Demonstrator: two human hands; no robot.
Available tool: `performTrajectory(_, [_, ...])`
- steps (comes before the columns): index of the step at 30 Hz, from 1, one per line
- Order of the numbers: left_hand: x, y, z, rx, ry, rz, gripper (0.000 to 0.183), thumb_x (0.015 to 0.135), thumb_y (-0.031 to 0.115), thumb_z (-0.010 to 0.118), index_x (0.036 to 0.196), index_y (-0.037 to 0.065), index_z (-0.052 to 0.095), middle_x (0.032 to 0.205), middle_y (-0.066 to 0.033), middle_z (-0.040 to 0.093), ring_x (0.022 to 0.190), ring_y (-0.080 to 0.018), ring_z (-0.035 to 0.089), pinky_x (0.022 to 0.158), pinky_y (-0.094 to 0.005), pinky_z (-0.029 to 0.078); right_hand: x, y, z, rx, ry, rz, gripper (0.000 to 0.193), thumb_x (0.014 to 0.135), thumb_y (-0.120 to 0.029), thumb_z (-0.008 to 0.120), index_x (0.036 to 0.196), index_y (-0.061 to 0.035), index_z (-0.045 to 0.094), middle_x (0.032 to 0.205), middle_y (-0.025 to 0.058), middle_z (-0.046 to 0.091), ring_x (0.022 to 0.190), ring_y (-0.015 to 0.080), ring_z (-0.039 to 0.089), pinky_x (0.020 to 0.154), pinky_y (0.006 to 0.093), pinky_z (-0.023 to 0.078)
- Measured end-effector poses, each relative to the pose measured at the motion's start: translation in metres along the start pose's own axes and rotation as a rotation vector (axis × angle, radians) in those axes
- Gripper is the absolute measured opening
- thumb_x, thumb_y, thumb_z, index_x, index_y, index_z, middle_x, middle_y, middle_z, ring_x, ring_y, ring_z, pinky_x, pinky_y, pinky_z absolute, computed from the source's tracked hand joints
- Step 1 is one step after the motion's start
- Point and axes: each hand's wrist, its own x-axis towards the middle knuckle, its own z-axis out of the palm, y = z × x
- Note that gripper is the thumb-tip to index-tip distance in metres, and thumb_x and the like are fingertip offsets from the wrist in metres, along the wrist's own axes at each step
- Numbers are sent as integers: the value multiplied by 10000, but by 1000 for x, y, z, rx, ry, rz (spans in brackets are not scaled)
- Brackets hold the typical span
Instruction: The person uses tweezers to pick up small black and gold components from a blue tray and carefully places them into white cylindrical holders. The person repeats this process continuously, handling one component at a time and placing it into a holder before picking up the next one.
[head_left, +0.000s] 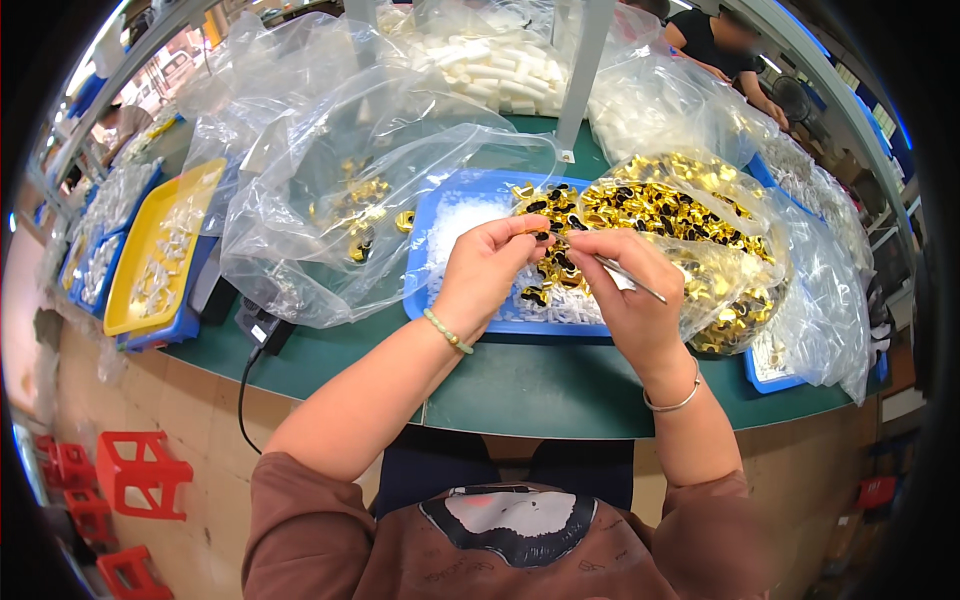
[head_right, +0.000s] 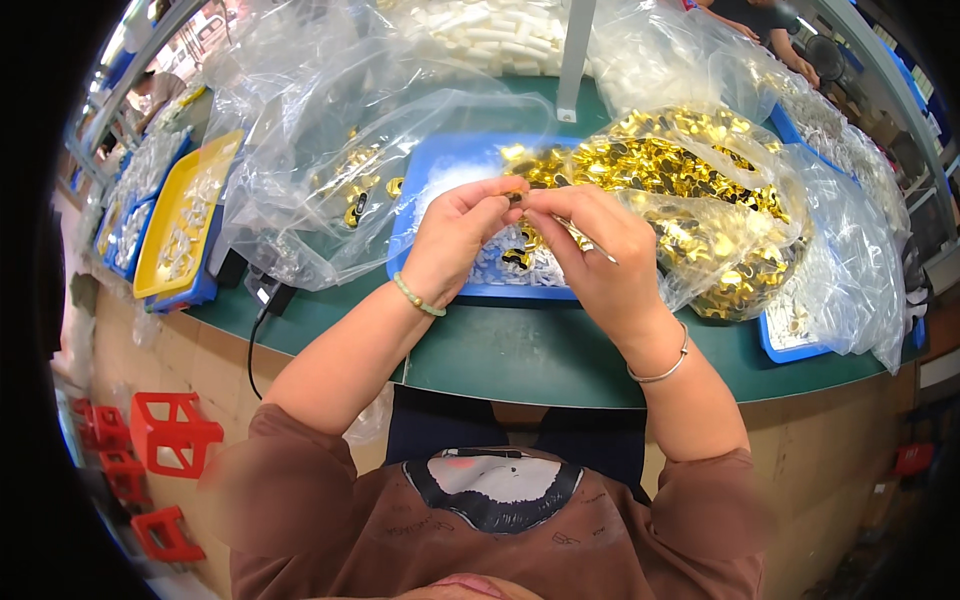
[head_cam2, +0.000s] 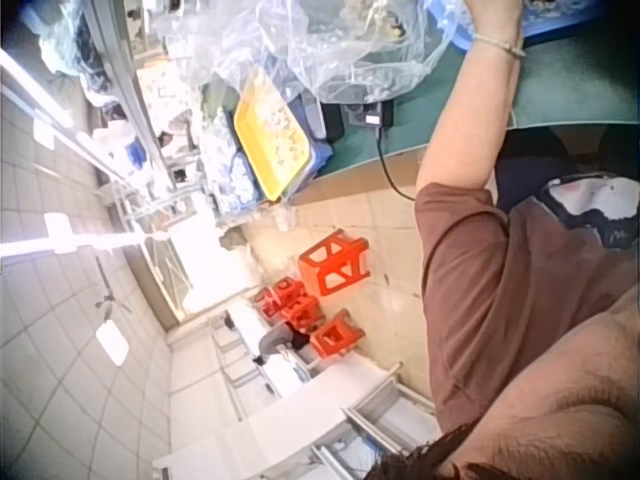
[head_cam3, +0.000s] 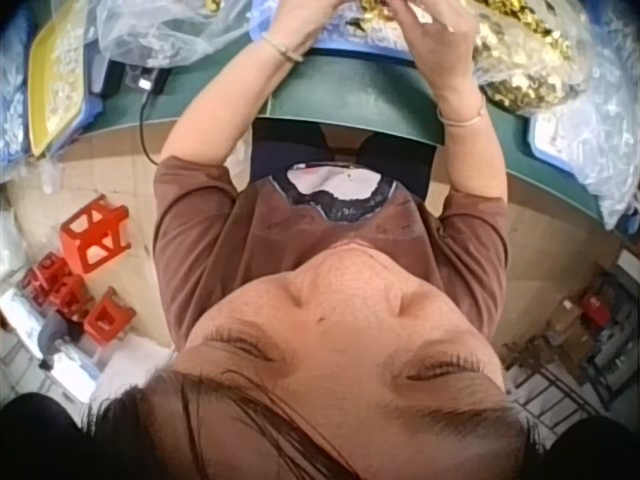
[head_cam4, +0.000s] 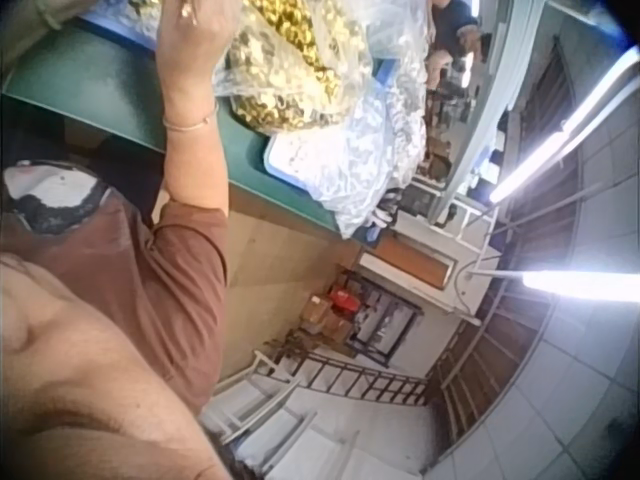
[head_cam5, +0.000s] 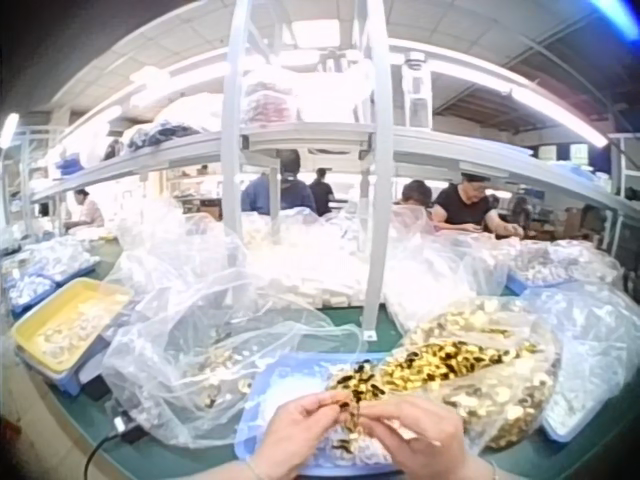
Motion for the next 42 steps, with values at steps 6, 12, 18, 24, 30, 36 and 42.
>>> performTrajectory(6, [2, -3, -2, 33, -33, -2, 270, 930, 44, 559, 1172, -58, 625, 1072, -102, 679, 914, -120, 650, 840, -243, 525, -1, 3, 3, 44, -26, -7, 175, 758, 19, 748, 911, -37, 686, 858, 85, 702, 751, 240, 667, 640, 307, 519])
performTrajectory(12, [3, -4, -2, 42, -27, -7, 263, 934, 49, 560, 1166, -55, 627, 1048, -101, 688, 890, -127, 656, 835, -254, 531, -2, 3, 5, 12, -56, 9, 179, 752, 15, 753, 909, -34, 684, 857, 88, 703, 755, 240, 669, 649, 310, 525])
performTrajectory(18, [0, -1, -1, -26, -23, -29, 297, 938, 55, 552, 1208, -53, 610, 1118, -109, 666, 933, -131, 651, 871, -254, 529, -3, 2, 6, 9, -46, 5, 175, 759, 18, 746, 915, -30, 682, 863, 92, 702, 764, 245, 675, 656, 316, 532])
performTrajectory(24, [0, 0, 2, 0, -52, -35, 326, 943, 42, 540, 1255, -39, 586, 1154, -101, 651, 976, -118, 645, 913, -238, 518, -3, 8, 6, -26, -34, 12, 163, 772, 24, 732, 918, -28, 680, 856, 97, 700, 770, 246, 679, 656, 312, 533])
performTrajectory(30, [0, -2, -1, 19, -68, -50, 337, 946, 37, 536, 1272, -38, 573, 1162, -92, 647, 976, -113, 643, 913, -232, 515, -3, 12, 8, -7, -37, 7, 168, 772, 37, 726, 922, -24, 680, 856, 98, 701, 768, 246, 681, 656, 309, 534])
performTrajectory(36, [0, -2, 0, 1, -73, -25, 334, 949, 44, 535, 1268, -50, 568, 1147, -97, 650, 988, -118, 644, 912, -236, 516, -4, 12, 8, 13, -29, 38, 172, 770, 40, 731, 924, -23, 688, 862, 99, 704, 772, 243, 682, 658, 303, 534])
performTrajectory(42, [1, -4, -2, 11, -70, 12, 330, 949, 46, 541, 1263, -49, 572, 1141, -101, 654, 973, -118, 651, 905, -235, 518, -3, 11, 7, 17, -53, 59, 161, 776, 37, 728, 923, -20, 693, 861, 102, 702, 766, 239, 681, 658, 297, 532])
